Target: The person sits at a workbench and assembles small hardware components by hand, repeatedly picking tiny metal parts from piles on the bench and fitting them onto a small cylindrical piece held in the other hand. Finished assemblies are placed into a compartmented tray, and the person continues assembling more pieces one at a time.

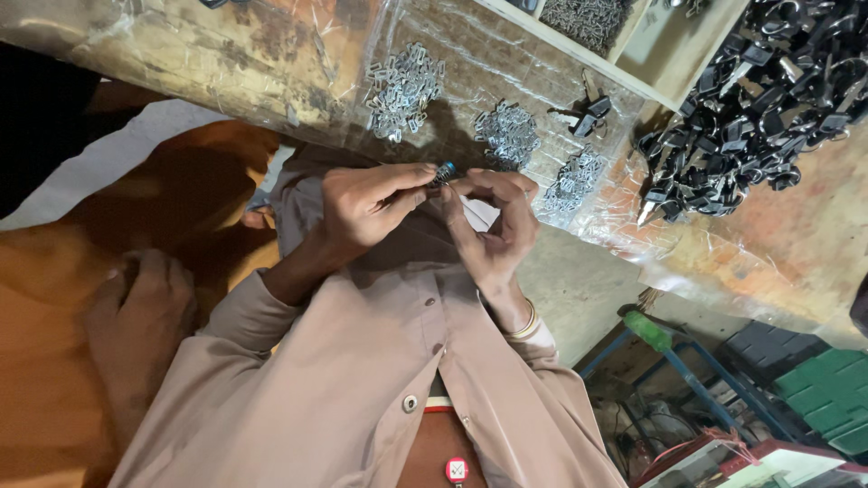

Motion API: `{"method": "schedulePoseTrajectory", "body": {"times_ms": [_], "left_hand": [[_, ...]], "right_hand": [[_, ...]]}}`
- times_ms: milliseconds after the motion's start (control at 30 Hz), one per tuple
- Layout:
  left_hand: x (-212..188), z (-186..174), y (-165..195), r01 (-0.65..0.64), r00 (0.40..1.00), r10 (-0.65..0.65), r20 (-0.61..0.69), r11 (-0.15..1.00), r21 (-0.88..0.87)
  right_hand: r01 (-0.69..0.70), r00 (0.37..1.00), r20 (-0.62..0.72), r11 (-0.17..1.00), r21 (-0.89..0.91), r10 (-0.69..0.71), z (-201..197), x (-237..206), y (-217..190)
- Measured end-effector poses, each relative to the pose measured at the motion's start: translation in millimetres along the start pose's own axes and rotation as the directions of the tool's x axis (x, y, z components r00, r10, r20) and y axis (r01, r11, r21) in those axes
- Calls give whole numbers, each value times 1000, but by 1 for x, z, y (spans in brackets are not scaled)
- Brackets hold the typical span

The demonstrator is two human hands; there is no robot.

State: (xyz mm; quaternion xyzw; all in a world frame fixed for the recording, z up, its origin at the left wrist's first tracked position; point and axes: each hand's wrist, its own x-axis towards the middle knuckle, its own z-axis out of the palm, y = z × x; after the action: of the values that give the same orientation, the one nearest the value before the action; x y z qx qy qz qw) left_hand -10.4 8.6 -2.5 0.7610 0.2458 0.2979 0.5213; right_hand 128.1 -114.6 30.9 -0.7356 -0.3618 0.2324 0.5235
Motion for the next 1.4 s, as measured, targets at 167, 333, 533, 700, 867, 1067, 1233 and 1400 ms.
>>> {"method": "schedulePoseTrajectory", "body": {"times_ms": [167,333,533,700,867,1067,1233,1400], "left_hand": [[2,-1,1,-67,998,66,13,998,10],[8,-9,5,-178,984,176,32,981,76],[8,-33,19,6,992,-13,-127,999,-50],[9,-41,21,148,954,-197,-227,965,-216],[14,-34,21,119,973,-151,-175,976,-181],[18,-22,23,52,996,-58,-61,993,-105],[21,-14,19,-104,993,105,-61,994,26],[20,-14,19,-183,982,186,-16,975,125]], "right_hand": [[196,981,55,949,-246,-188,-5,6,-13],[225,966,202,906,-359,-160,-14,15,-25],[332,940,238,817,-471,-244,-6,36,-35],[442,897,311,679,-586,-315,4,37,-36],[425,900,322,756,-498,-294,-8,27,-22],[149,987,94,963,-225,-131,-11,14,-17],[113,993,30,985,-128,-110,-9,16,-19],[142,990,40,977,-162,-137,-8,21,-22]]}}
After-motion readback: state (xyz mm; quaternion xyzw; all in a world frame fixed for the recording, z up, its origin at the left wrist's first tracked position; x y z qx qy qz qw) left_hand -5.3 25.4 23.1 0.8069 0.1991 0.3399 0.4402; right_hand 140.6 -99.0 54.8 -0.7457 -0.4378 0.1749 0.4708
